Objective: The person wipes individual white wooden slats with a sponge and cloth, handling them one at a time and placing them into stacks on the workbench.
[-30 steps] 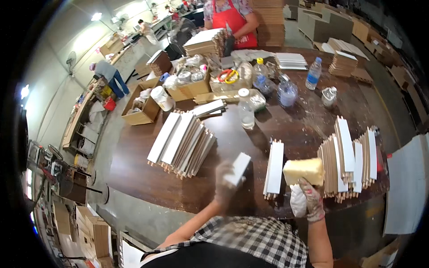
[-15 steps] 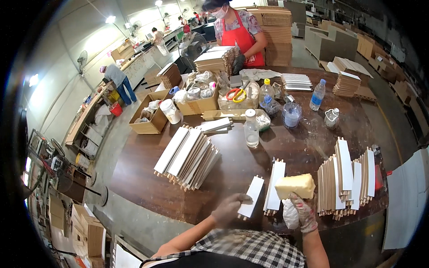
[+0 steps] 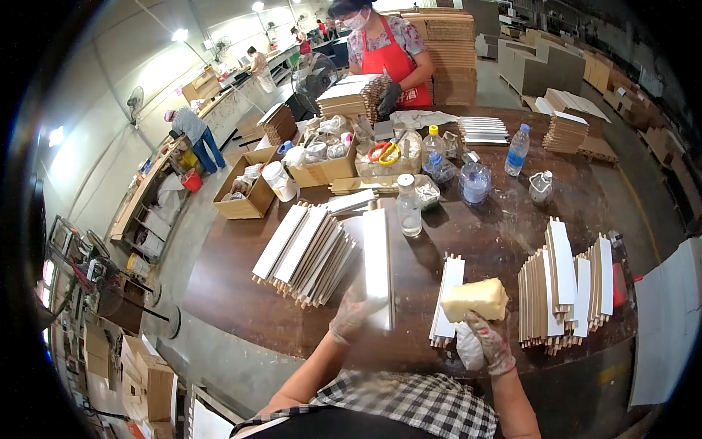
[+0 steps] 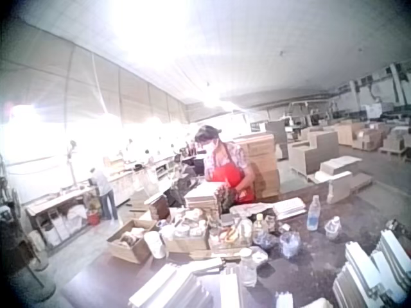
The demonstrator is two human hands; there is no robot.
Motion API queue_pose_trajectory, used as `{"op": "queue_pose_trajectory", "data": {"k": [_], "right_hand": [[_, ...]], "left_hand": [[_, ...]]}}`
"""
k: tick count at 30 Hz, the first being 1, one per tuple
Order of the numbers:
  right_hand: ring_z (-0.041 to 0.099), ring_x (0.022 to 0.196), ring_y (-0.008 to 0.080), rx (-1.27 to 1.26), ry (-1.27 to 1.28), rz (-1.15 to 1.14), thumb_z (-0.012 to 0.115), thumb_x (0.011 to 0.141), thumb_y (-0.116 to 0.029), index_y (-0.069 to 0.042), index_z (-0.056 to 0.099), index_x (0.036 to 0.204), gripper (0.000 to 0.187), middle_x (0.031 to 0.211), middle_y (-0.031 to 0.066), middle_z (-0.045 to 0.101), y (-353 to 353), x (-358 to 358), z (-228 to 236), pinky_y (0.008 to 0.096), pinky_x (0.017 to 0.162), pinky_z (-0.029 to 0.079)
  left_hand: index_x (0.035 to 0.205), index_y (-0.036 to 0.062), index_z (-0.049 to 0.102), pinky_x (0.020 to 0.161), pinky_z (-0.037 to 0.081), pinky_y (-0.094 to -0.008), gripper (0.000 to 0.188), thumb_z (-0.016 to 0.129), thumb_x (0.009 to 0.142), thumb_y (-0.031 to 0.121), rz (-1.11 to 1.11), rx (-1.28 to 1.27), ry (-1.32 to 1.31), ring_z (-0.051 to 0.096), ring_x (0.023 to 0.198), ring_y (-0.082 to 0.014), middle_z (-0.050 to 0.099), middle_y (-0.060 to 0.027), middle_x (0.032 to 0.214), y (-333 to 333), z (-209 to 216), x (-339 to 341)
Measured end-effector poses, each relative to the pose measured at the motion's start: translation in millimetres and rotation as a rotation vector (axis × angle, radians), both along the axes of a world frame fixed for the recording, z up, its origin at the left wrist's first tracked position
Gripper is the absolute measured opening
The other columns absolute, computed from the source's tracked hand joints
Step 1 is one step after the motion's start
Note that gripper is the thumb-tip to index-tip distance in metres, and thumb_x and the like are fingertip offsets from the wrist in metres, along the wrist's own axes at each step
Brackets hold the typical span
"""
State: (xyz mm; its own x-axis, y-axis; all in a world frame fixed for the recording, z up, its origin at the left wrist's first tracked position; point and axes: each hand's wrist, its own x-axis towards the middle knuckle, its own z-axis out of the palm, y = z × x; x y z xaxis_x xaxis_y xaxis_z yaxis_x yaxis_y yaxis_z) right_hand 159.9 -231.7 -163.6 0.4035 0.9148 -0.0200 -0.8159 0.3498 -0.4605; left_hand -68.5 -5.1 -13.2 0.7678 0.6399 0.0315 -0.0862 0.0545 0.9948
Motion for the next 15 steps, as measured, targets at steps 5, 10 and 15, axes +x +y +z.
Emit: {"op": "queue_pose_trajectory", "data": {"k": [5, 10, 15], "right_hand": [[0.05, 0.094, 0.0248, 0.063, 0.138, -0.027, 0.053, 0.088, -0.038, -0.002, 0.036, 0.129, 0.058, 0.122, 0.0169, 0.042, 2, -1, 44, 0.0306, 0.075, 0.049], [0.054, 0.104, 0.0216, 0.115, -0.465, 0.106, 0.058, 0.083, -0.023, -0.002, 0.045, 0.121, 0.045, 0.116, 0.0126, 0.051, 23, -44, 134, 0.0315, 0.082, 0.05], [0.064, 0.08, 0.0241, -0.047, -1.694, -0.342, 0.072, 0.069, -0.022, -0.011, 0.052, 0.113, 0.05, 0.098, 0.0101, 0.059, 44, -44, 147, 0.0314, 0.068, 0.055]], "left_hand": [[0.127, -0.0024, 0.041, 0.098, 0.038, -0.0369, 0.043, 0.048, 0.087, 0.012, 0.015, 0.341, 0.114, 0.048, 0.114, -0.0269, 0.049, -0.018, 0.124, -6, -5, 23], [0.106, -0.0108, 0.054, 0.094, 0.043, -0.0409, 0.039, 0.061, 0.076, 0.014, 0.129, 1.062, 0.109, 0.049, 0.115, -0.036, 0.054, -0.0246, 0.117, 4, -56, 28], [0.111, -0.011, 0.052, 0.096, 0.042, -0.0358, 0.037, 0.051, 0.083, 0.013, 0.024, 0.888, 0.142, 0.047, 0.117, -0.0331, 0.044, -0.0249, 0.128, -21, -28, 44]]}}
